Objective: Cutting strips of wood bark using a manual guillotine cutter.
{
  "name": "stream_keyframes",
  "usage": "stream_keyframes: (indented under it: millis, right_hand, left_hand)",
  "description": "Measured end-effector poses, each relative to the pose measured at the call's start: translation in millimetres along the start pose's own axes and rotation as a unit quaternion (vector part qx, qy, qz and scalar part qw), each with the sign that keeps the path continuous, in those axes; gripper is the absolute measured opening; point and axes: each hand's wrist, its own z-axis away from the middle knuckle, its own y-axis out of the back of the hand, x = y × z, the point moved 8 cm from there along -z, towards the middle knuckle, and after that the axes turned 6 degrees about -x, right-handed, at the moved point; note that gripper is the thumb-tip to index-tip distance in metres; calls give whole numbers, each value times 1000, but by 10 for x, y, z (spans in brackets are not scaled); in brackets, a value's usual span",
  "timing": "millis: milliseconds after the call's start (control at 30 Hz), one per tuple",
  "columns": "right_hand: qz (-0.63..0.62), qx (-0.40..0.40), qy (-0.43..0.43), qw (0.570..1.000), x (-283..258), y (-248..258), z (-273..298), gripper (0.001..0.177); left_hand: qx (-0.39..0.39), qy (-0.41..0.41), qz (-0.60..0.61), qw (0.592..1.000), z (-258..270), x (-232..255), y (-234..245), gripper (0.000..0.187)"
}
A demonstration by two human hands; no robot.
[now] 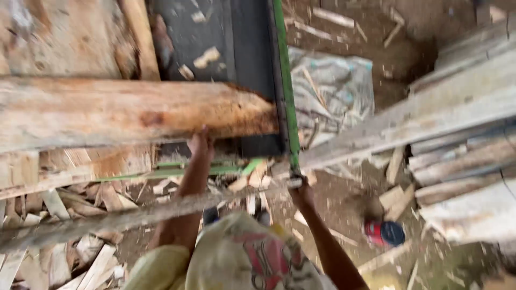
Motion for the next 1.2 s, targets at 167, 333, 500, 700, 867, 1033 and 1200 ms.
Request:
stream_keyframes:
  millis: [167,333,500,700,867,1033,1200]
  right_hand:
    - [-203,-97,-45,973,-1026,1108,-115,30]
    - [-135,-141,-160,968,-1952,2162,318,47]
    - [-647,-102,-65,753,-1435,1981,419,59]
    - [-356,-253,-120,892,-146,-299,791,72]
    - [-355,-324,-113,870,-547,-728,833,78]
    - [-261,-379,-129,878,-776,-651,831,82]
    - [-357,-429,-76,826,-846,-799,855,74]
  left_hand:
    - [28,66,55,996,-98,-42,-194,28]
    - [31,55,-2,998,366,-77,610,34]
    - [-113,36,22,993,1444,356,948,18]
    - [134,96,-71,984,2442,463,1463,26]
    - [120,55,-45,990,2481,439,1529,29]
    - [136,53,-27,989,2494,421,1568,41]
    - [160,-3,26,987,2790,691,1257,65]
